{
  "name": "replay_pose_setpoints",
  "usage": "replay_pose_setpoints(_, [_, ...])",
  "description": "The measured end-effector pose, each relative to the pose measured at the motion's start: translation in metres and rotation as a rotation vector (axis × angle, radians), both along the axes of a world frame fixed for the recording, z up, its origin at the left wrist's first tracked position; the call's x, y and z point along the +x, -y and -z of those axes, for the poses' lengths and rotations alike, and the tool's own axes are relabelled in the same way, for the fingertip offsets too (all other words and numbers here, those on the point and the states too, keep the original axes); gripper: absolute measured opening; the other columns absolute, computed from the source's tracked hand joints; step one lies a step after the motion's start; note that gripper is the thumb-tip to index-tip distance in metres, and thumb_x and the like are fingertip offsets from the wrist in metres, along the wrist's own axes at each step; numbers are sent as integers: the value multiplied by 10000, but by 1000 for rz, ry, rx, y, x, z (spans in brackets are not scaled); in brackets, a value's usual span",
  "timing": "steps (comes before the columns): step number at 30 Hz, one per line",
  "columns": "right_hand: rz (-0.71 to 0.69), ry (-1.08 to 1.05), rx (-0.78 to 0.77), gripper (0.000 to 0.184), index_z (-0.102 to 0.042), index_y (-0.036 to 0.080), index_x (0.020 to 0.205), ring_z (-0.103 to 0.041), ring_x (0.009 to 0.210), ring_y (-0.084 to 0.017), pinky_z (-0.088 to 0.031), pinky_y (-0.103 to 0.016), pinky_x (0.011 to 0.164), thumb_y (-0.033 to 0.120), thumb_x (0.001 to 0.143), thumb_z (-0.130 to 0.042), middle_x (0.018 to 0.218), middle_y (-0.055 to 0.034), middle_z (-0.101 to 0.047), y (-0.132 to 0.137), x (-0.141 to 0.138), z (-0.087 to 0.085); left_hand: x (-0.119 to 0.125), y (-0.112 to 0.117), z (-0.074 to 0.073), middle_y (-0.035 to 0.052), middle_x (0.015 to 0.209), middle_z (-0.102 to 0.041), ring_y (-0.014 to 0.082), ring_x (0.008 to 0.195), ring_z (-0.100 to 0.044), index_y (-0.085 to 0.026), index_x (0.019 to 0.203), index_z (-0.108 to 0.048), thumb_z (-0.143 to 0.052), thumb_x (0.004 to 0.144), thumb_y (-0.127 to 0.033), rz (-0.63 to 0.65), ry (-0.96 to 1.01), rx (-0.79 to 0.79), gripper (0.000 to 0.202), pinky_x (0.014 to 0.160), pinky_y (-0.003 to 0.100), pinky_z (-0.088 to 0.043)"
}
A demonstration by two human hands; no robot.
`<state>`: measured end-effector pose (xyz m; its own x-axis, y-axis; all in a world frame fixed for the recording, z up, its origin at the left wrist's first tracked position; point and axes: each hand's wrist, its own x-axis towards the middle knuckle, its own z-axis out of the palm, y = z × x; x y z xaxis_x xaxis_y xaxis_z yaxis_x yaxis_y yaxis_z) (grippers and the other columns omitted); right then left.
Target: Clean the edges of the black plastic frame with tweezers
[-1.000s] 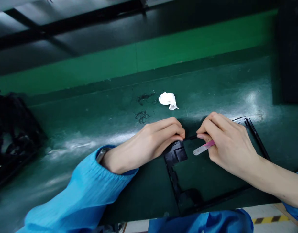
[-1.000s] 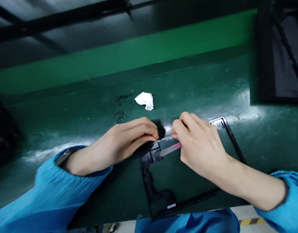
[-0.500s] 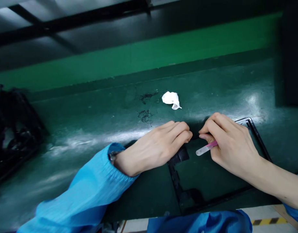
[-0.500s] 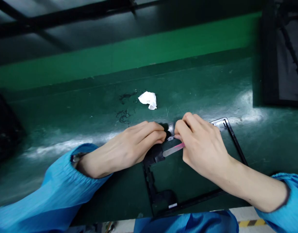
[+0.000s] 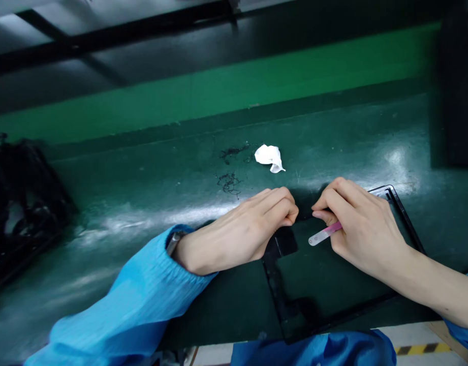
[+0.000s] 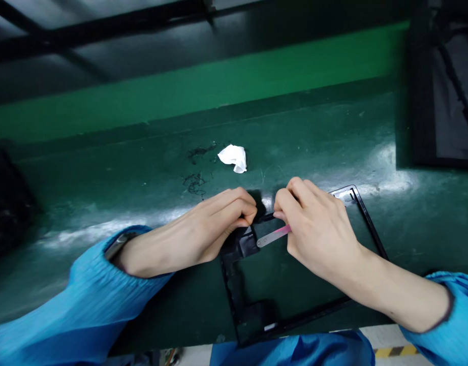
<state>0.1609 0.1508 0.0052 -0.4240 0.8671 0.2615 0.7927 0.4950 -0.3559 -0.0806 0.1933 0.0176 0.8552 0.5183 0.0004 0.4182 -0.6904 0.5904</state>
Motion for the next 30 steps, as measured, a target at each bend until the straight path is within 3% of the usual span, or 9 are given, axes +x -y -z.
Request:
replay_pose_setpoints(9, [21, 5, -2, 226, -552, 195, 838, -535, 714, -153, -354, -301, 596, 11, 958, -500, 846, -16, -596, -2, 1, 0, -4, 4, -2, 59, 1028, -562, 208, 872, -516, -192, 1014, -487, -400, 891, 81, 39, -80, 96, 311, 784, 343, -457])
replay_pose_setpoints(16, [34, 11, -2, 230, -548, 195, 841, -540, 712, -149, -340, -297, 577, 8, 964, -496, 850, -17, -598, -3, 3, -1, -8, -5, -16, 27, 957, -549, 163, 782, -494, -216, 941, -438, -348, 1043, -62, -31, -39, -130, 206, 725, 299, -460])
replay_pose_setpoints(18, [34, 11, -1, 227, -548, 193, 842, -545, 712, -148, -347, -296, 578, 6, 961, -501, 851, -16, -601, -3, 3, -2, -8, -6, -15, 19, 946, -554, 148, 765, -512, -212, 941, -454, -348, 1083, -115, -71, -11, -134, 202, 709, 283, -468])
replay_pose_setpoints(23, [37, 10, -1, 232, -552, 196, 844, -546, 712, -152, -349, -297, 576, 17, 978, -490, 855, -25, -608, -3, 2, -1, 3, 5, -5, 60, 1069, -643, 166, 919, -652, -160, 1139, -598, -469, 1106, -182, -201, 40, 112, 134, 822, 295, -543])
replay_pose_setpoints(30, [50, 24, 5, 224, -570, 188, 844, -540, 727, -161, -355, -309, 596, 19, 970, -496, 857, -24, -595, -1, 1, 1, 14, 28, -1, 81, 1011, -718, 205, 916, -688, -115, 1063, -670, -571, 1062, -163, -275, 68, 332, 111, 821, 344, -585])
